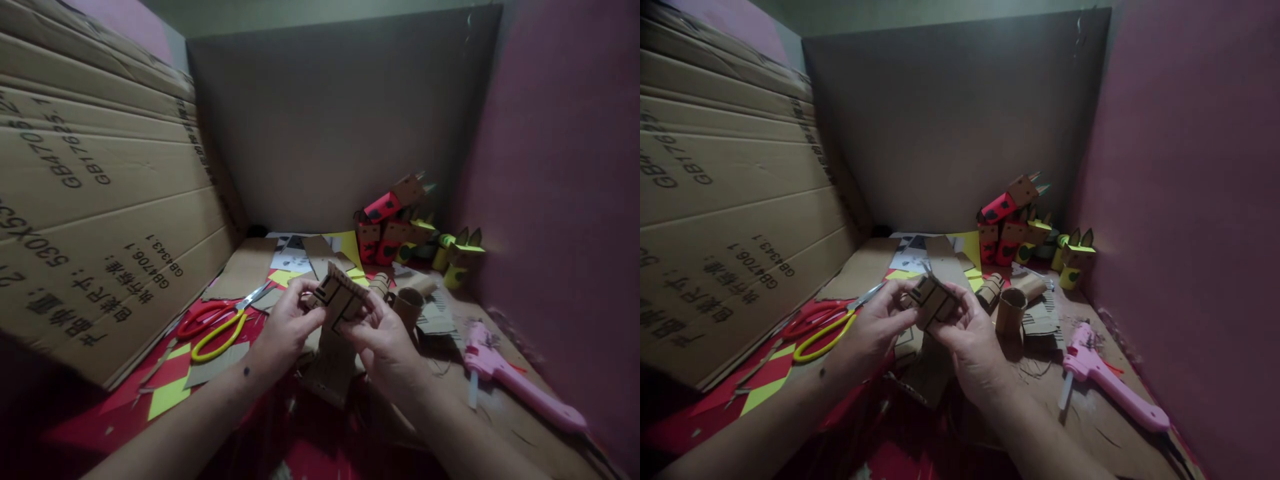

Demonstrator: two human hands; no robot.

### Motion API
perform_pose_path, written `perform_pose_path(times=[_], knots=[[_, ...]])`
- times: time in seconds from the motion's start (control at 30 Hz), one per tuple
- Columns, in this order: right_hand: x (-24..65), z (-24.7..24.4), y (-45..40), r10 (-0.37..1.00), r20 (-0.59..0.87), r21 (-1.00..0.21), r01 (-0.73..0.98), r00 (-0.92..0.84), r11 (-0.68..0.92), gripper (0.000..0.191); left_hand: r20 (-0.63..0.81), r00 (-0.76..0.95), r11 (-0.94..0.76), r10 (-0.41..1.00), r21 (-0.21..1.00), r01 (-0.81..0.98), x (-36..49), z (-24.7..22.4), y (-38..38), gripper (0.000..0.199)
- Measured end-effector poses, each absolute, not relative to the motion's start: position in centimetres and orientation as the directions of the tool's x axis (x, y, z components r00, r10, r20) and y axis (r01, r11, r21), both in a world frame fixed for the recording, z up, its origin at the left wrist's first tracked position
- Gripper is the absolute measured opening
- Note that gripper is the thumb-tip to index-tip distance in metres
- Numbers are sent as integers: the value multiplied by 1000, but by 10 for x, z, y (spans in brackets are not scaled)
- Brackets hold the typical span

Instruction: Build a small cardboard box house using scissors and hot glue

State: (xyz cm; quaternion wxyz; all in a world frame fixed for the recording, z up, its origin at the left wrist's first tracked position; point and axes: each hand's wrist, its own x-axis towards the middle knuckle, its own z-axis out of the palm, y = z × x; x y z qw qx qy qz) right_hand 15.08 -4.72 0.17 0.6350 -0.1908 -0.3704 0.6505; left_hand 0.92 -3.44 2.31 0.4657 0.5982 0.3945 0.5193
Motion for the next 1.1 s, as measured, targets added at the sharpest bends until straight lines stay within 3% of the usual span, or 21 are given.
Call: perform_pose_path(times=[0.13, 0.27, 0.43, 0.5, 0.63, 0.8, 1.0, 1.1], knots=[[150, -3, -49, 978, 182, -847, -522, -103, 102, 37, 164, 130, -161, 978, 986, -34, 8, 25, -32, 46], [154, -6, -52, 978, 167, -910, -402, -121, 106, 29, 126, 161, -111, 979, 989, -99, 3, 23, -28, 42], [155, -2, -52, 982, 162, -912, -394, -94, 113, 10, 144, 242, -112, 959, 984, -142, 1, 20, -25, 29], [154, 0, -51, 987, 148, -921, -371, -56, 117, 10, 132, 253, -110, 959, 989, -97, 0, 21, -24, 24], [151, -2, -48, 986, 165, -888, -435, 2, 149, 18, 154, 269, -169, 951, 985, 32, -1, 22, -25, 35], [153, -5, -48, 988, 96, -885, -464, -125, 27, 44, 270, 268, -330, 925, 919, 215, 0, 24, -30, 19], [153, -4, -54, 964, 148, -930, -363, -221, 59, 17, 558, 299, -632, 775, 707, 318, -1, 23, -40, 11], [152, -2, -56, 951, 257, -919, -350, -174, 184, 7, 500, 283, -561, 819, 802, 206, -2, 23, -42, 8]])
